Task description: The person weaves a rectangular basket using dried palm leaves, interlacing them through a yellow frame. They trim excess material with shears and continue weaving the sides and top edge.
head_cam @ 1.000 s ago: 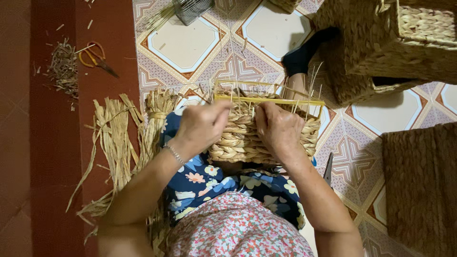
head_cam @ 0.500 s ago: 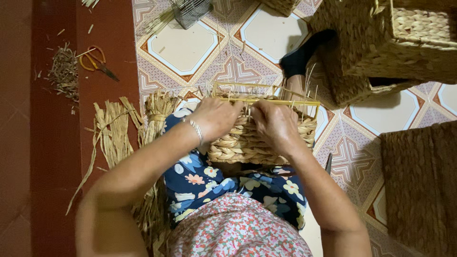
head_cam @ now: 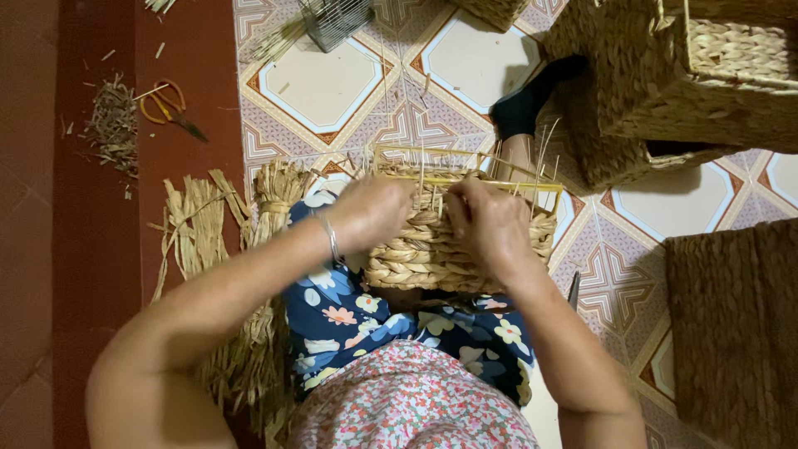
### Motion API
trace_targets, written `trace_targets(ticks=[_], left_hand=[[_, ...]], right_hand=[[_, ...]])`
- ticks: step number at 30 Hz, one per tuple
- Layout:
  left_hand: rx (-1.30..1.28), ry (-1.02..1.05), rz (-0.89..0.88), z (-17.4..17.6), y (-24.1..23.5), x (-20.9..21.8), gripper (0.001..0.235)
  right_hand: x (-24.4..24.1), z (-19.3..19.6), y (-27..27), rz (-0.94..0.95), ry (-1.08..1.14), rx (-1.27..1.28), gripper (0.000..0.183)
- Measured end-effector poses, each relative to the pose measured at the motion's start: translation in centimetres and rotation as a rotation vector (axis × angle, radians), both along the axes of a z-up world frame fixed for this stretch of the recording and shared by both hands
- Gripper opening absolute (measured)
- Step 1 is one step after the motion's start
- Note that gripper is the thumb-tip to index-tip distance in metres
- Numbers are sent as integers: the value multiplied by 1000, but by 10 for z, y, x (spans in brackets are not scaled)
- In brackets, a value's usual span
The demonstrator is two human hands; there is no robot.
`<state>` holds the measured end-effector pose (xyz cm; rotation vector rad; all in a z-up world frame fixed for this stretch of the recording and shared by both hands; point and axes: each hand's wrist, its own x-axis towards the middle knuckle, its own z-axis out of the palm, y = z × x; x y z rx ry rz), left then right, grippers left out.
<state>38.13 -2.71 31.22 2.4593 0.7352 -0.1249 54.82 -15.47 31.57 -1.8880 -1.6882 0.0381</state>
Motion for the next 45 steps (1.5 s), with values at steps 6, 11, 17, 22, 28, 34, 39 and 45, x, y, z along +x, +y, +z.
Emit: trace_targets(ticks=[6, 11, 17, 22, 28, 34, 39, 45], left_hand=[[436, -220, -136, -12, -31, -20, 20], [275, -262, -34, 5, -32, -27, 22], [114, -121, -13, 46, -15, -12, 11], [410, -6, -137, 54, -36, -13, 20], [231, 146, -28, 41, -9, -50, 17], [-15, -175, 217, 29, -22, -97, 21], [-123, 25, 371, 13, -21, -117, 19], [427, -549, 339, -13, -7, -107, 8]], right_hand=[[-7, -6, 1, -63, 18, -24, 27], [1, 13, -5, 93, 97, -2, 15], [0, 13, -3, 34, 138, -134, 7], [-9, 8, 5, -84, -74, -124, 21], [12, 19, -6, 130, 206, -52, 15], [0, 11, -2, -107, -46, -231, 25], [18, 15, -9, 148, 239, -115, 21], [25, 31, -40, 21, 210, -129, 24]])
